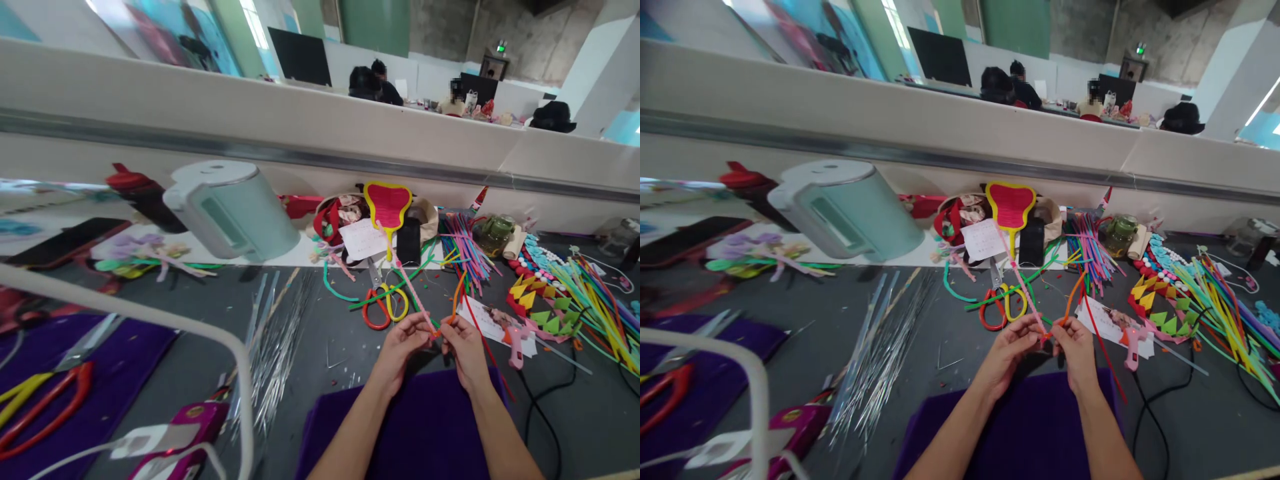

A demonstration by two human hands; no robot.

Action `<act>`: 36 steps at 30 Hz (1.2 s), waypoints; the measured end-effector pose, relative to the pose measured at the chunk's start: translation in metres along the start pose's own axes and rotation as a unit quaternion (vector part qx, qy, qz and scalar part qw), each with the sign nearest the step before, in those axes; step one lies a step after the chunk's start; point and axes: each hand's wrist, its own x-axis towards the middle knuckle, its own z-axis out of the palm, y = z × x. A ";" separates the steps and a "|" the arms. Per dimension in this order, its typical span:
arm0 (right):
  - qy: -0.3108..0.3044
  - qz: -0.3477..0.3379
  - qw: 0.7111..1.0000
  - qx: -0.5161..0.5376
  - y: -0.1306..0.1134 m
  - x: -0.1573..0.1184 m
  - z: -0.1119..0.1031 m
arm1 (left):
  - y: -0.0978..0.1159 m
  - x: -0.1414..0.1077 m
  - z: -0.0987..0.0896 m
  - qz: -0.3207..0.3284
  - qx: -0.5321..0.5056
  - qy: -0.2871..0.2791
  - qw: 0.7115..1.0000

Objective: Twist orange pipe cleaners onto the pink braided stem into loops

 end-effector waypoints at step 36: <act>0.097 -0.099 0.988 0.070 0.004 0.028 -0.033 | 0.002 0.027 -0.038 0.116 0.028 0.099 0.988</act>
